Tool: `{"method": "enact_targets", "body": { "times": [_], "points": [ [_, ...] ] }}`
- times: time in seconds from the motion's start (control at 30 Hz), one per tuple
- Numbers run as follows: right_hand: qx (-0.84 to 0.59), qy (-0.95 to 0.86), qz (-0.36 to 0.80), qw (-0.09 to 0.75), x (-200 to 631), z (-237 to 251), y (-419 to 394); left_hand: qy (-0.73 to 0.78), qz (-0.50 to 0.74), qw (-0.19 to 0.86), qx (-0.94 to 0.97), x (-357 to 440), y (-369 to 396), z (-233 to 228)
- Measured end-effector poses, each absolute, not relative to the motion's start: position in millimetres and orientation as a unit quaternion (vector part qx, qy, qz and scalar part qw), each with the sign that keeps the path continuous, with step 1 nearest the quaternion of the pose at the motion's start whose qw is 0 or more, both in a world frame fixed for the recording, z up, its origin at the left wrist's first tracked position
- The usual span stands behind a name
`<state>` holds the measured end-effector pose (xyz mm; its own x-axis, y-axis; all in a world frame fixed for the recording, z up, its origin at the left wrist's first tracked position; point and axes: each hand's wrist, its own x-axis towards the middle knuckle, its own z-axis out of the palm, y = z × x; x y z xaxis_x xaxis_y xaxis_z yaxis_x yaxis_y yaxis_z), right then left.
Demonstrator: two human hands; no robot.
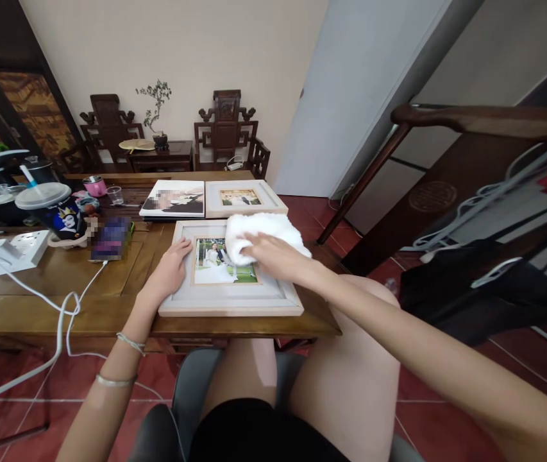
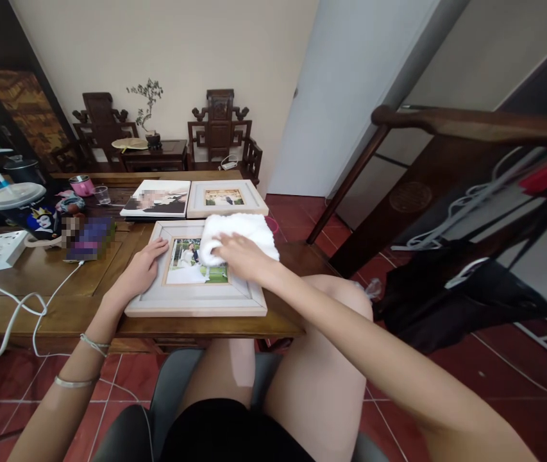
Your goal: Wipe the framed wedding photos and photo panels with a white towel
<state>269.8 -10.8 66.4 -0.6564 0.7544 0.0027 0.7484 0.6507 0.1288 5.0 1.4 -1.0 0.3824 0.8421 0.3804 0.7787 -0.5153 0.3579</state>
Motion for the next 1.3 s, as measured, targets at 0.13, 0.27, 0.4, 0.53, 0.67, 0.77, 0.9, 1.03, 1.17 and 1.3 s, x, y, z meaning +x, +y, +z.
{"method": "enact_targets", "body": {
  "times": [0.13,0.27,0.4,0.53,0.67,0.77,0.9,1.03,1.17,1.3],
  "points": [
    [0.437,0.886,0.154,0.010,267,53,30,0.488,0.268,0.064,0.828,4,2,-2],
    [0.419,0.892,0.167,0.022,265,47,24,0.489,0.266,0.063,0.828,4,2,-2],
    [0.389,0.913,0.107,0.057,265,62,-23,0.489,0.269,0.061,0.828,5,2,-2],
    [0.362,0.926,0.020,0.107,266,92,-79,0.484,0.275,0.061,0.828,5,3,-4],
    [0.361,0.926,-0.019,0.112,264,106,-103,0.482,0.274,0.063,0.830,4,2,-4],
    [0.389,0.917,-0.006,0.092,259,94,-85,0.481,0.276,0.067,0.829,5,2,-3],
    [0.428,0.901,0.061,0.038,254,67,-26,0.491,0.269,0.073,0.825,5,1,-1],
    [0.453,0.880,0.142,-0.002,249,54,28,0.488,0.270,0.078,0.827,4,1,0],
    [0.427,0.890,0.154,0.025,246,49,33,0.493,0.260,0.067,0.827,4,1,0],
    [0.392,0.913,0.092,0.069,251,59,-9,0.486,0.267,0.061,0.830,5,2,-1]
  ]
}}
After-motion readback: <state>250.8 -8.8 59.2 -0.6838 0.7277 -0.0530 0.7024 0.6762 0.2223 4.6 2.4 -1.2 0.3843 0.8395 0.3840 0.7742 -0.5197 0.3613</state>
